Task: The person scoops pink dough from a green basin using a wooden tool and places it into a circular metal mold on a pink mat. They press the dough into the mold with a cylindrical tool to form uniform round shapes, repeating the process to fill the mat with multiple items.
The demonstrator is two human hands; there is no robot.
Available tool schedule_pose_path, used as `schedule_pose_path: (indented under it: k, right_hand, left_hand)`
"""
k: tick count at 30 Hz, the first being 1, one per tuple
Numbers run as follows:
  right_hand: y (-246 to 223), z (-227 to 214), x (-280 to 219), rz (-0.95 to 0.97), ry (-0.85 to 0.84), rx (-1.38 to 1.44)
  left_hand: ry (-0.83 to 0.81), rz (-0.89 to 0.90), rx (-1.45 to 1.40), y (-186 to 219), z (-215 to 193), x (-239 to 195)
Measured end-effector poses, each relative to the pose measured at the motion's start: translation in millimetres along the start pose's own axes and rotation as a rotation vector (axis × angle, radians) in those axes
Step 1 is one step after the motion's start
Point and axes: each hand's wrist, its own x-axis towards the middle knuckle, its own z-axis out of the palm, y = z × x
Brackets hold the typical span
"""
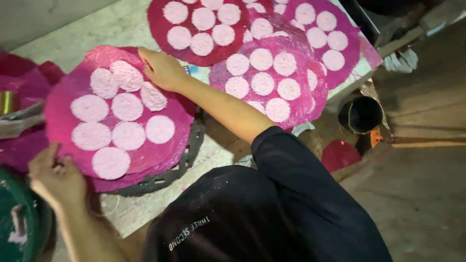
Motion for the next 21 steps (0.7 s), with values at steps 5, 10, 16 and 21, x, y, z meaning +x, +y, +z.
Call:
schedule_pose_path:
  k: [5, 10, 16, 21]
  right_hand:
    - [2, -56, -23, 0.179, 0.001, 0.126]
    - [22, -164, -70, 0.342, 0.111, 0.109]
    - [50, -323, -158, 0.428, 0.374, -0.059]
    - [86, -432, -223, 0.487, 0.545, -0.523]
  left_hand:
    - [-0.092, -0.021, -0.066, 58, -15, 43]
    - [-0.242, 0.260, -0.193, 125, 28, 92]
    - [-0.488, 0.273, -0.499, 223, 202, 119]
    - [-0.625, 0.392, -0.815, 312, 369, 114]
